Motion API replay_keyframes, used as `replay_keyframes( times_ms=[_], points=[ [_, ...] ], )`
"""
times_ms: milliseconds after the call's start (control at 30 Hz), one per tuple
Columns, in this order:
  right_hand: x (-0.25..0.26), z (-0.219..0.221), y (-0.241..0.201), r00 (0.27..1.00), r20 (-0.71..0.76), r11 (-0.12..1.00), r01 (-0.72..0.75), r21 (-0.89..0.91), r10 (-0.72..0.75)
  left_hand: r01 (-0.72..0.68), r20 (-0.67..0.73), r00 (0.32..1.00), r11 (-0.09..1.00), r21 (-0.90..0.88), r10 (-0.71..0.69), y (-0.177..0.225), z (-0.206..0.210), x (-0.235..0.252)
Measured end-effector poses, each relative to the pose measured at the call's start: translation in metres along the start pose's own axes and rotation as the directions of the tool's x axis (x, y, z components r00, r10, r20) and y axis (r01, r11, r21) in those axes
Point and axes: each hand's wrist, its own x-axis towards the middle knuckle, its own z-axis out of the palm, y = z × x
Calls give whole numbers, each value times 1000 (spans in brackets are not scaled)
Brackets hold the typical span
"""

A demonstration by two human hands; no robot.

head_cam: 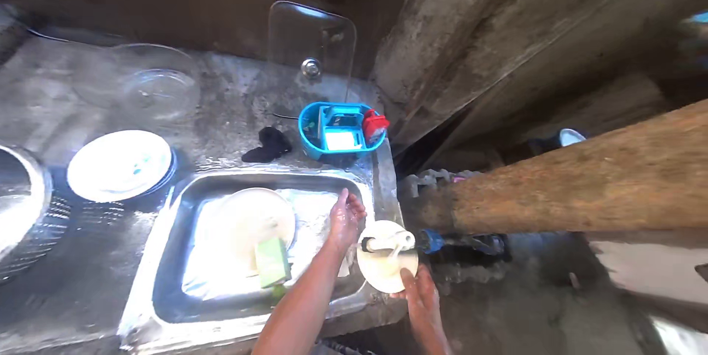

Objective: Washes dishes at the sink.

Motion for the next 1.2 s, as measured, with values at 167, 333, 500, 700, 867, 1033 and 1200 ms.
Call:
replay_keyframes(
  times_ms=[167,333,500,700,867,1033,1200],
  points=[
    [3,0,4,1000,-8,1000,11,-14,-11,49,69,996,999,-11,-48,-10,18,4],
    [4,-7,6,993,-29,986,107,-127,-111,77,29,996,994,81,-80,-29,3,1],
    [7,-9,0,989,-45,975,133,-180,-143,-32,100,995,957,288,3,-38,-7,-17],
    [14,17,0,999,6,997,-41,67,41,-367,399,908,214,905,-130,27,-44,-54],
    [-5,68,-3,938,194,955,-296,12,288,-87,154,981,450,889,-116,90,-85,-105],
    [-28,127,-31,818,492,939,-343,4,297,-497,544,783,-223,839,300,147,-96,-167],
    [-6,224,-81,859,505,952,-216,217,80,-544,879,405,-706,454,252,183,-131,-166]
  ],
)
